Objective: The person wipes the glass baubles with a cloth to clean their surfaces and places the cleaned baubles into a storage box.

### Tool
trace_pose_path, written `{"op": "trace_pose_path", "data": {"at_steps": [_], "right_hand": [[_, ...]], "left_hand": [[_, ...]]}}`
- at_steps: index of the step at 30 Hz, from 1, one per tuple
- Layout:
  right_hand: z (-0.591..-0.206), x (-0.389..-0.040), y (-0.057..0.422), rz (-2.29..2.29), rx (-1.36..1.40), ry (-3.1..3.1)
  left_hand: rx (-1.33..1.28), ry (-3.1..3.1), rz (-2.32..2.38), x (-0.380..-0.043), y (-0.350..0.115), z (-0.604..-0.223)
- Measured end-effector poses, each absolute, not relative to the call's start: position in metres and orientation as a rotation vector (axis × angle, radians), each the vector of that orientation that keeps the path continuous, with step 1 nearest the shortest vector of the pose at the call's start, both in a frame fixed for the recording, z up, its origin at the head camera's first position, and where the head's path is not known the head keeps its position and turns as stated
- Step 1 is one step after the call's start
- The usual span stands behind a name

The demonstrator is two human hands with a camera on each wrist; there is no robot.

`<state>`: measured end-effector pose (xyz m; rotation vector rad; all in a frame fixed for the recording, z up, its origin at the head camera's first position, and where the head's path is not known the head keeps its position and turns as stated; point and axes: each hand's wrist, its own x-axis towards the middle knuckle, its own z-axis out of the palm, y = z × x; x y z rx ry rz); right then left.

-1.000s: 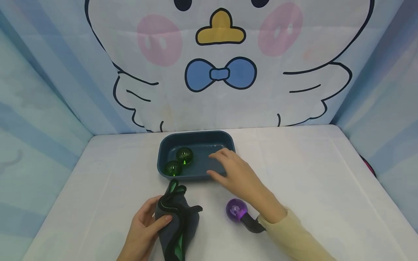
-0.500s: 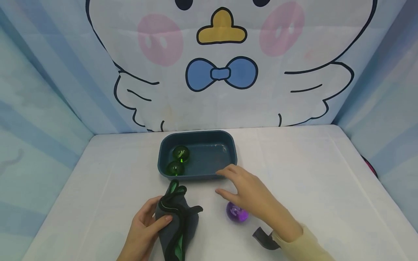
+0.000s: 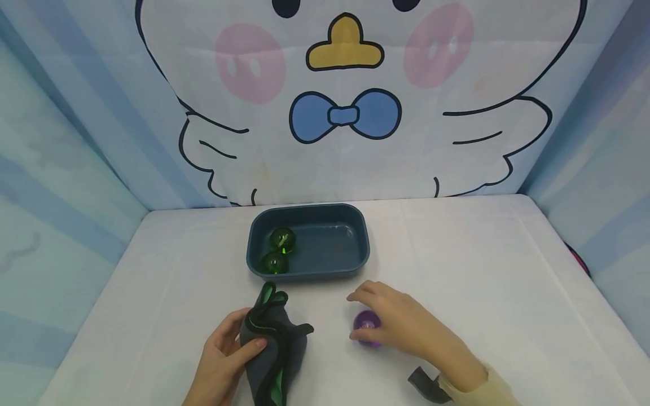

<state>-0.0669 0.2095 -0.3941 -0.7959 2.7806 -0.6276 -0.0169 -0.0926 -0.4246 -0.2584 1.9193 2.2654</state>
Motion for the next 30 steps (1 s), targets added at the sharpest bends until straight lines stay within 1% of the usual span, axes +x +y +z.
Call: {"op": "trace_pose_path", "data": {"at_steps": [6, 20, 30], "right_hand": [[-0.401, -0.063, 0.216, -0.653, -0.764, 2.748], [-0.412, -0.06, 0.223, -0.744, -0.673, 2.662], [-0.418, -0.055, 0.222, -0.825, -0.829, 2.77]], "left_hand": [[-0.299, 1.937, 2.23, -0.016, -0.095, -0.427], [-0.295, 1.925, 2.23, -0.016, -0.095, -0.428], [-0.318, 1.917, 2.232, -0.019, -0.093, -0.427]]}}
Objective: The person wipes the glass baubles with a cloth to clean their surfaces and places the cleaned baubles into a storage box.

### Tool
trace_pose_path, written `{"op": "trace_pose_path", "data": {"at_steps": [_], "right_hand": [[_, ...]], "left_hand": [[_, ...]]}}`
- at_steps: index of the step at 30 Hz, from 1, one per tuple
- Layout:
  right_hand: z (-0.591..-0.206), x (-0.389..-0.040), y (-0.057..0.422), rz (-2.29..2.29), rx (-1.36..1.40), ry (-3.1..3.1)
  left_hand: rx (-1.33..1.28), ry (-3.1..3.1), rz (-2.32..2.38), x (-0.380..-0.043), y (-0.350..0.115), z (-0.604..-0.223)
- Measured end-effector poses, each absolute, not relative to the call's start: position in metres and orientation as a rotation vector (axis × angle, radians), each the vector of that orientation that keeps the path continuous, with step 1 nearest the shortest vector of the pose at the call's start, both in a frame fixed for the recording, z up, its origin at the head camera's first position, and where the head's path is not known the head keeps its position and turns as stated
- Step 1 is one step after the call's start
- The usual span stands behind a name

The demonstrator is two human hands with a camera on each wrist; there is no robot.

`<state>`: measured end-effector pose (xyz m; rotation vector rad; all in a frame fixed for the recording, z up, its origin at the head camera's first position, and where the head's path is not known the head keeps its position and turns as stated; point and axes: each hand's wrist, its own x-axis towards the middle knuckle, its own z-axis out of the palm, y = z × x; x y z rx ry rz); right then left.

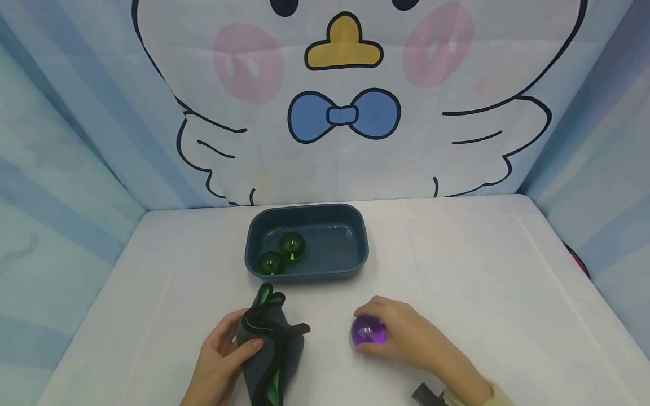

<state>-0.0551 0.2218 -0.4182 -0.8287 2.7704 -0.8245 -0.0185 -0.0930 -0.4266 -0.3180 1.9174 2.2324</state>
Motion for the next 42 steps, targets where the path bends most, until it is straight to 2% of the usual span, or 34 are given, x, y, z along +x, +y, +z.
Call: {"op": "trace_pose_path", "data": {"at_steps": [7, 18, 27, 42], "right_hand": [[-0.412, -0.056, 0.217, -0.911, -0.763, 2.795], [-0.398, -0.057, 0.203, -1.338, -0.71, 2.763], [-0.386, -0.057, 0.182, -1.387, -0.677, 2.777], [-0.388, -0.064, 0.155, -1.541, -1.049, 2.758]], "left_hand": [[-0.317, 1.908, 2.255, -0.019, -0.093, -0.426], [-0.406, 1.895, 2.266, -0.022, -0.089, -0.421], [-0.37, 1.831, 2.302, -0.023, -0.084, -0.418], [-0.421, 1.786, 2.316, -0.03, -0.073, -0.41]]}}
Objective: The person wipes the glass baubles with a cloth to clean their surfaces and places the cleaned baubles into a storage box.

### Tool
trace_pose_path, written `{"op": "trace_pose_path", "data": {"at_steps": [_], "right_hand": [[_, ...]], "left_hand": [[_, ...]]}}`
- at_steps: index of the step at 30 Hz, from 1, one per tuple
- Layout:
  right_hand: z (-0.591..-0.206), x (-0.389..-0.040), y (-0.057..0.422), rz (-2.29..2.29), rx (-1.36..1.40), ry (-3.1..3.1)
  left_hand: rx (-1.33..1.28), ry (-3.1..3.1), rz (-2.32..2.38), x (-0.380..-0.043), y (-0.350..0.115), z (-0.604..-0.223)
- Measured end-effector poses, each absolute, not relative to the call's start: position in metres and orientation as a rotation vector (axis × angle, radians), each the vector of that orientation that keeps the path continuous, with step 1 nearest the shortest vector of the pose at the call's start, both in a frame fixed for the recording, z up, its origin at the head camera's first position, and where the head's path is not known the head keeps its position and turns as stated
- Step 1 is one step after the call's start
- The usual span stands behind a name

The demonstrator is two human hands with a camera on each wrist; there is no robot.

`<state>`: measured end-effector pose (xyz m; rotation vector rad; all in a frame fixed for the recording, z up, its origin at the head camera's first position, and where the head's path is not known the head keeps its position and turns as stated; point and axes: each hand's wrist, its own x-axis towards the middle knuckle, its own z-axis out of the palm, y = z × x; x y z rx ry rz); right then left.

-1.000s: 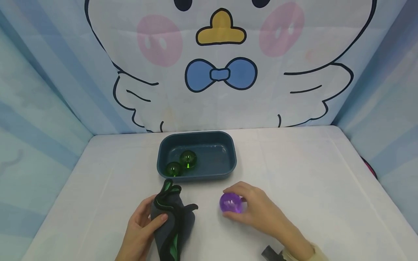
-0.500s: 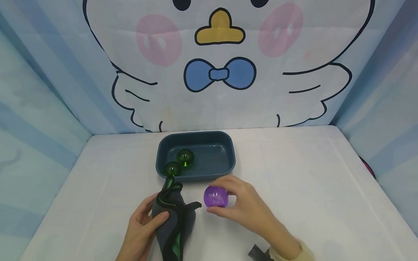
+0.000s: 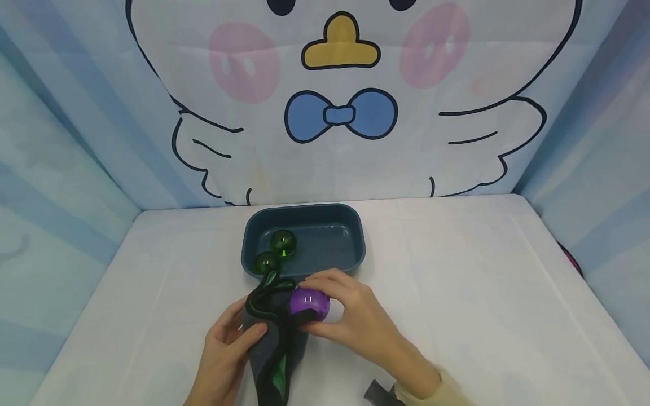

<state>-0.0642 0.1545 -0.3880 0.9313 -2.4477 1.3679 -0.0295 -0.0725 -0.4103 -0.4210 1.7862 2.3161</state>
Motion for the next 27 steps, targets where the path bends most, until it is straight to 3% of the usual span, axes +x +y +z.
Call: {"op": "trace_pose_path", "data": {"at_steps": [12, 27], "right_hand": [[-0.392, -0.065, 0.14, 1.407, 0.971, -2.405], [-0.397, -0.067, 0.135, 1.383, 1.077, -2.28]], "left_hand": [[-0.394, 1.677, 2.381, -0.031, -0.067, -0.41], [-0.183, 1.76, 2.275, -0.036, -0.066, -0.407]]}}
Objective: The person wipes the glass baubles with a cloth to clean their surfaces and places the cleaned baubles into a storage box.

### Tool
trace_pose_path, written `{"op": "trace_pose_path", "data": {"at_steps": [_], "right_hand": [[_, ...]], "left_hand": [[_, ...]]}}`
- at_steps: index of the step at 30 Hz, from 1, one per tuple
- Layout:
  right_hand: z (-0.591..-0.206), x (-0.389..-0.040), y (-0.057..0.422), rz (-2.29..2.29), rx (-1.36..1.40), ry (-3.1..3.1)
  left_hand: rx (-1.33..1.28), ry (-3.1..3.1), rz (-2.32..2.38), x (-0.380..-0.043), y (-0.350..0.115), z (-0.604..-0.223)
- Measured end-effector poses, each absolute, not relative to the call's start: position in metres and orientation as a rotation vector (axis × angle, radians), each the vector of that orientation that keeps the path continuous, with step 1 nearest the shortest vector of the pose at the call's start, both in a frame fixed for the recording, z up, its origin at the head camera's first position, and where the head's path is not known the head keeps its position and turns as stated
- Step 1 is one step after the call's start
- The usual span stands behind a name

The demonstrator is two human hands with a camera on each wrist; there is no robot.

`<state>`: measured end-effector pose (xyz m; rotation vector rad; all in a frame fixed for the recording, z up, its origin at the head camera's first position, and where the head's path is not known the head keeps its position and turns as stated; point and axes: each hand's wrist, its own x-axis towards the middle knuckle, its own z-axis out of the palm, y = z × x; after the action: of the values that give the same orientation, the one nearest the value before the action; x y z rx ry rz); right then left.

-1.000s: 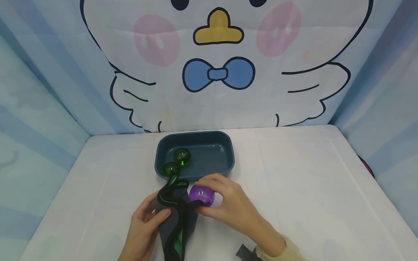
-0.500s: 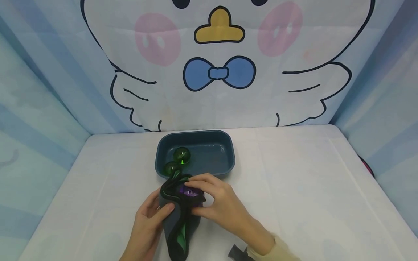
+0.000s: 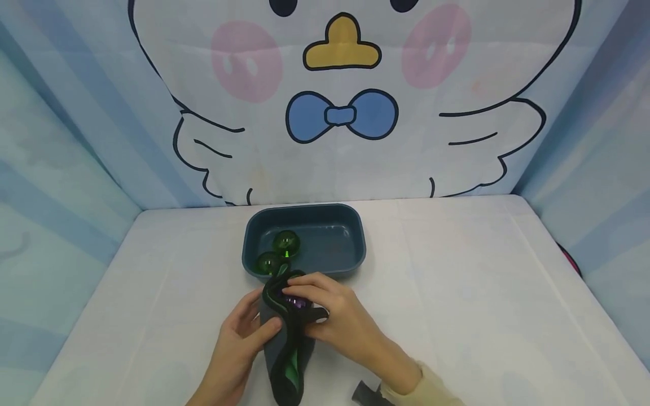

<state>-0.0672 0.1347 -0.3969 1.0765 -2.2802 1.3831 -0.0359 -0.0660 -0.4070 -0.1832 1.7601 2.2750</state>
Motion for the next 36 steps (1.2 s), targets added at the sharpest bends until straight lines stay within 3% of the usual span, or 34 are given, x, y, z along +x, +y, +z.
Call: {"op": "trace_pose_path", "data": {"at_steps": [29, 36], "right_hand": [[-0.405, -0.061, 0.134, 1.562, 0.915, -2.266], [-0.397, -0.058, 0.138, 1.46, 1.032, -2.372]], "left_hand": [[-0.064, 1.881, 2.179, -0.041, -0.06, -0.392], [-0.152, 1.909, 2.204, -0.04, -0.062, -0.389]]}}
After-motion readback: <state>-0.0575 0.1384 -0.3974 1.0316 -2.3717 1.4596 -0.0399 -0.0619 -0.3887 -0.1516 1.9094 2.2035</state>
